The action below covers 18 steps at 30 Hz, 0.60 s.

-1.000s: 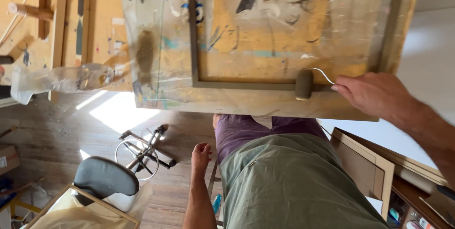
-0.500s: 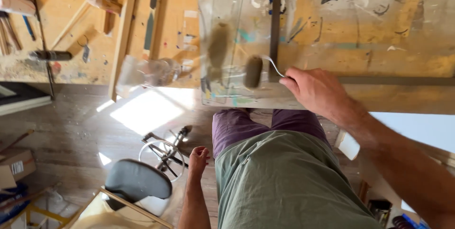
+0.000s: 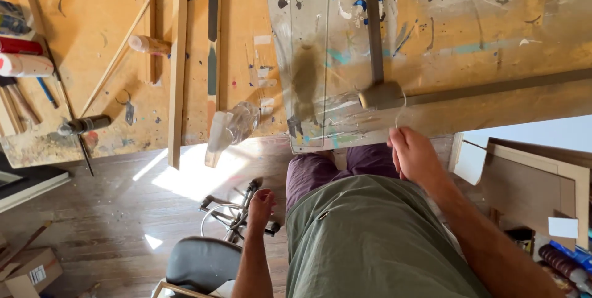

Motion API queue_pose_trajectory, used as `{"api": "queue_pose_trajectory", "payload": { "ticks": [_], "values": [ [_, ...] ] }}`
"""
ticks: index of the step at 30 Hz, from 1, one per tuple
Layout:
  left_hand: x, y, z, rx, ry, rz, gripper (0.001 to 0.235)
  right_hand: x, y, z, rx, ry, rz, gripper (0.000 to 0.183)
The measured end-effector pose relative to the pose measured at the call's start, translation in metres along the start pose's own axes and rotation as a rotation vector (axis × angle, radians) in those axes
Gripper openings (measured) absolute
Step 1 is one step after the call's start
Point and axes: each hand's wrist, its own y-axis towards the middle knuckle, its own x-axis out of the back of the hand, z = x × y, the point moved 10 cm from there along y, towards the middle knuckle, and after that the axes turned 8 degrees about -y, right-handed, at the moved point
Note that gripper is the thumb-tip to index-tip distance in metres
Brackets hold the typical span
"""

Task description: Painting or staining a wooden picture frame using a foam roller and spray bottle

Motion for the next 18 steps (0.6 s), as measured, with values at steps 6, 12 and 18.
{"api": "queue_pose_trajectory", "payload": {
  "ticks": [6, 12, 18],
  "values": [
    [-0.002, -0.009, -0.017, -0.05, 0.02, 0.029, 0.044, 0.03, 0.083, 0.092, 0.206, -0.11, -0.113, 0.049],
    [0.002, 0.003, 0.004, -0.033, 0.028, 0.039, 0.044, 0.015, 0.042, 0.059, 0.157, -0.006, -0.052, 0.05],
    [0.002, 0.018, 0.008, 0.007, 0.044, 0.051, 0.044, -0.002, -0.009, 0.013, -0.067, 0.14, -0.052, 0.043]
  ]
}}
